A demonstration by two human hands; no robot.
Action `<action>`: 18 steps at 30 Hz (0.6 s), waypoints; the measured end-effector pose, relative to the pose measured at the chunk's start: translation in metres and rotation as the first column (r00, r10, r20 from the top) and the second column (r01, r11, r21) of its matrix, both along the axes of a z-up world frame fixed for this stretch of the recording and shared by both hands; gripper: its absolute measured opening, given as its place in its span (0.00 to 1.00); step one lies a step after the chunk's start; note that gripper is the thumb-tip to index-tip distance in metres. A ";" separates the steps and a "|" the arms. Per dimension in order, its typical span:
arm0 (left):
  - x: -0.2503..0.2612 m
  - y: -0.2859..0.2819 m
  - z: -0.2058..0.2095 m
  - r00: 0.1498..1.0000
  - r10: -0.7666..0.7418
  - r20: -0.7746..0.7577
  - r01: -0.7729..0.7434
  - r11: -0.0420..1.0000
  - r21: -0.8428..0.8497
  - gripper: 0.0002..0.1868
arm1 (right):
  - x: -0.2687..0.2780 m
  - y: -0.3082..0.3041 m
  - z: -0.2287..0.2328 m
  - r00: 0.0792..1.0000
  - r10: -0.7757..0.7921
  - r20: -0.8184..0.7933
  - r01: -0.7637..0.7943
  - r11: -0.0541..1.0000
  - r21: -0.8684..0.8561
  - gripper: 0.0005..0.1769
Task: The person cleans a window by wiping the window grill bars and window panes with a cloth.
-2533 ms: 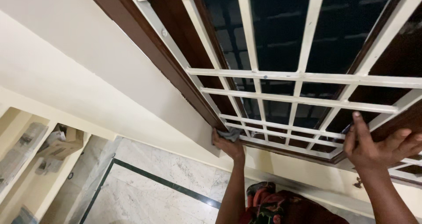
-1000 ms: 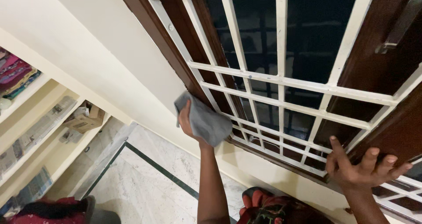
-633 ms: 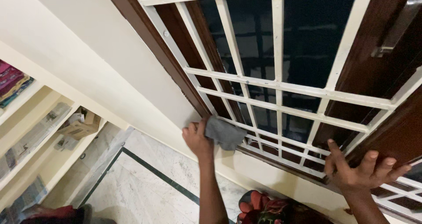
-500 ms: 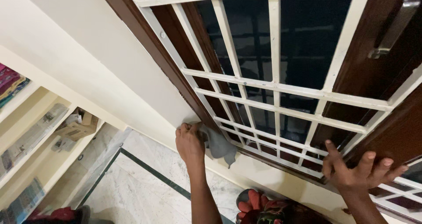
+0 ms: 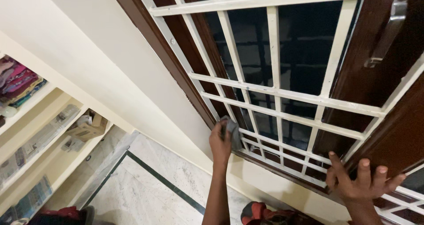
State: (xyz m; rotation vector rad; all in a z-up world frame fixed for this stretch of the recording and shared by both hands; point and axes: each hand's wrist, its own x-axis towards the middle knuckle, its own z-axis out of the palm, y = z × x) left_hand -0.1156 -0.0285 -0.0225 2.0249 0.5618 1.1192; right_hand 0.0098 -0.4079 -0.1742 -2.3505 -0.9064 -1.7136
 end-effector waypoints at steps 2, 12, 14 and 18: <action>-0.004 -0.001 0.000 0.998 -0.057 -0.021 0.060 0.980 0.192 0.19 | -0.009 0.000 0.000 0.999 0.000 -0.040 0.000 1.000 0.001 0.18; -0.004 0.023 -0.035 0.941 0.106 -0.321 0.095 0.829 0.552 0.16 | 0.000 0.010 0.003 1.000 0.012 -0.017 -0.010 0.997 0.081 0.13; -0.007 0.012 -0.043 0.937 0.100 -0.335 0.047 0.914 0.402 0.12 | 0.004 0.012 0.006 0.999 0.040 0.016 -0.042 0.994 0.098 0.16; 0.003 -0.006 -0.028 0.940 0.267 0.213 -0.250 0.963 -0.100 0.10 | -0.003 0.015 0.008 0.998 0.048 0.030 -0.052 0.992 0.117 0.16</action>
